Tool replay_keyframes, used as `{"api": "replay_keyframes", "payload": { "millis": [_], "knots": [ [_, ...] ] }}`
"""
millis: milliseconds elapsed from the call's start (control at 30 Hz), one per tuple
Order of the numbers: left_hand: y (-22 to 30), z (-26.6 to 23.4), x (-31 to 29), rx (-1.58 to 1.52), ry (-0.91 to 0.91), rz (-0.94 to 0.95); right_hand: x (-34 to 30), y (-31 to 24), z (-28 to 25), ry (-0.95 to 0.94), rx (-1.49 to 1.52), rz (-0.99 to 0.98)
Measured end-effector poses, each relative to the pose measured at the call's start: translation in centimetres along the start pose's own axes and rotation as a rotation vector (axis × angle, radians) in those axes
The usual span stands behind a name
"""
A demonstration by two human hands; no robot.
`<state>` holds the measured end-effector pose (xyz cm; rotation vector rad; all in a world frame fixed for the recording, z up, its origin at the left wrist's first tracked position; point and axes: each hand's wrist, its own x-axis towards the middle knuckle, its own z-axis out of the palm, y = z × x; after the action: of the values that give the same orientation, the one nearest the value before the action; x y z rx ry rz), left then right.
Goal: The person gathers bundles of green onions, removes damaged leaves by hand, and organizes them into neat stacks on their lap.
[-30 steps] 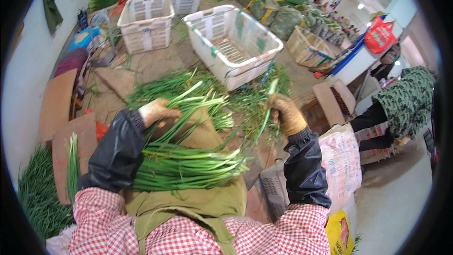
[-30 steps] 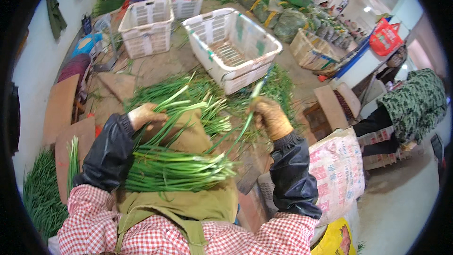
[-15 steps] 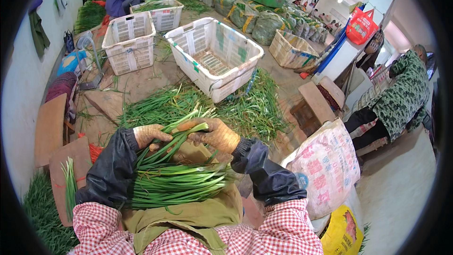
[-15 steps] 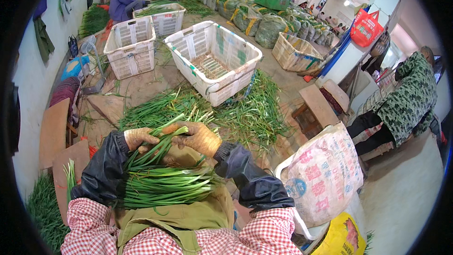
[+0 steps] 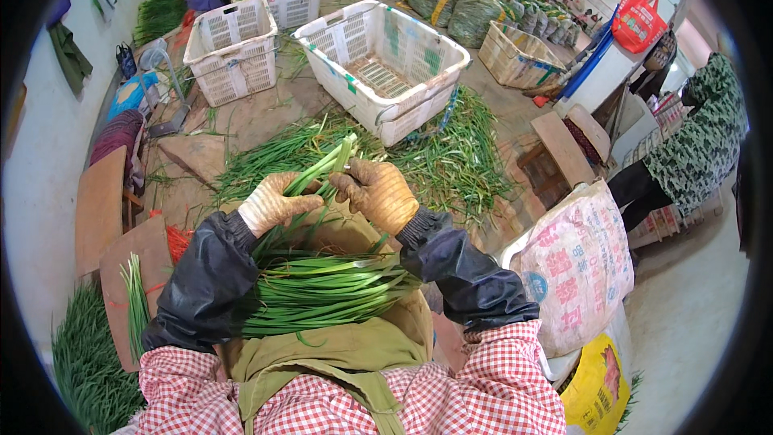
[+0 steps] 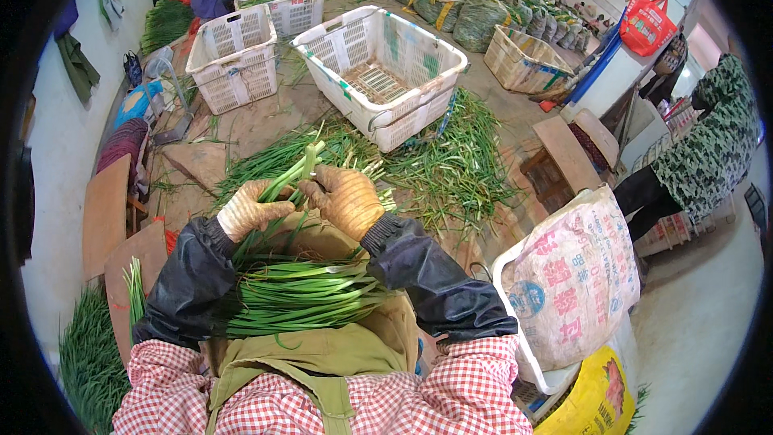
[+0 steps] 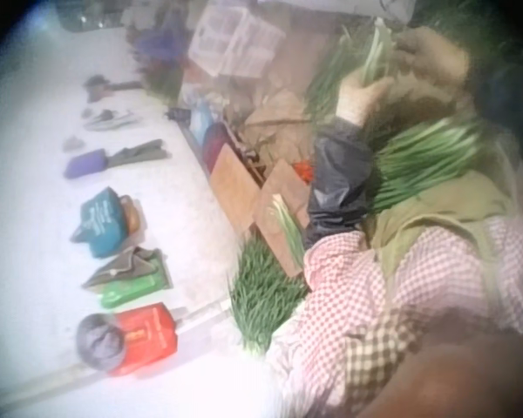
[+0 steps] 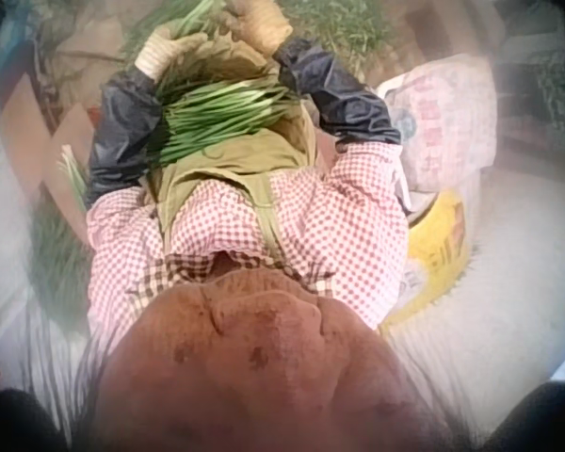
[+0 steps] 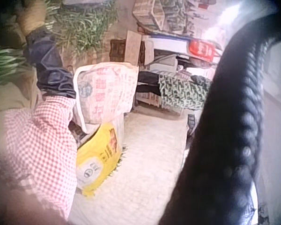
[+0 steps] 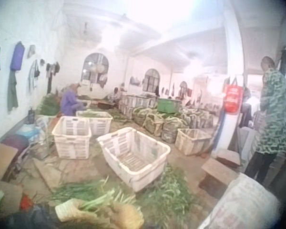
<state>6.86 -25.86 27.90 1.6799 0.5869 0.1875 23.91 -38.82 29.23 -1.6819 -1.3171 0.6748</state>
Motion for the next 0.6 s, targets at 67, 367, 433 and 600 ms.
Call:
{"api": "replay_keyframes", "payload": {
  "millis": [67,367,433,600],
  "knots": [
    [-0.3,-0.3,0.3,0.101,0.063,0.079,0.3,0.6,-0.2,-0.021,-0.03,-0.052],
    [-2.5,-0.1,1.8,0.135,-0.073,0.141,-0.7,-1.5,-2.1,-0.186,0.027,0.214],
    [-2.6,0.1,1.7,-0.22,-0.229,0.085,-0.5,-1.3,-2.1,-0.209,0.044,0.211],
    [-2.3,0.1,1.5,-0.425,-0.342,0.009,-0.1,-1.9,-2.3,-0.163,-0.001,0.204]
  ]
}}
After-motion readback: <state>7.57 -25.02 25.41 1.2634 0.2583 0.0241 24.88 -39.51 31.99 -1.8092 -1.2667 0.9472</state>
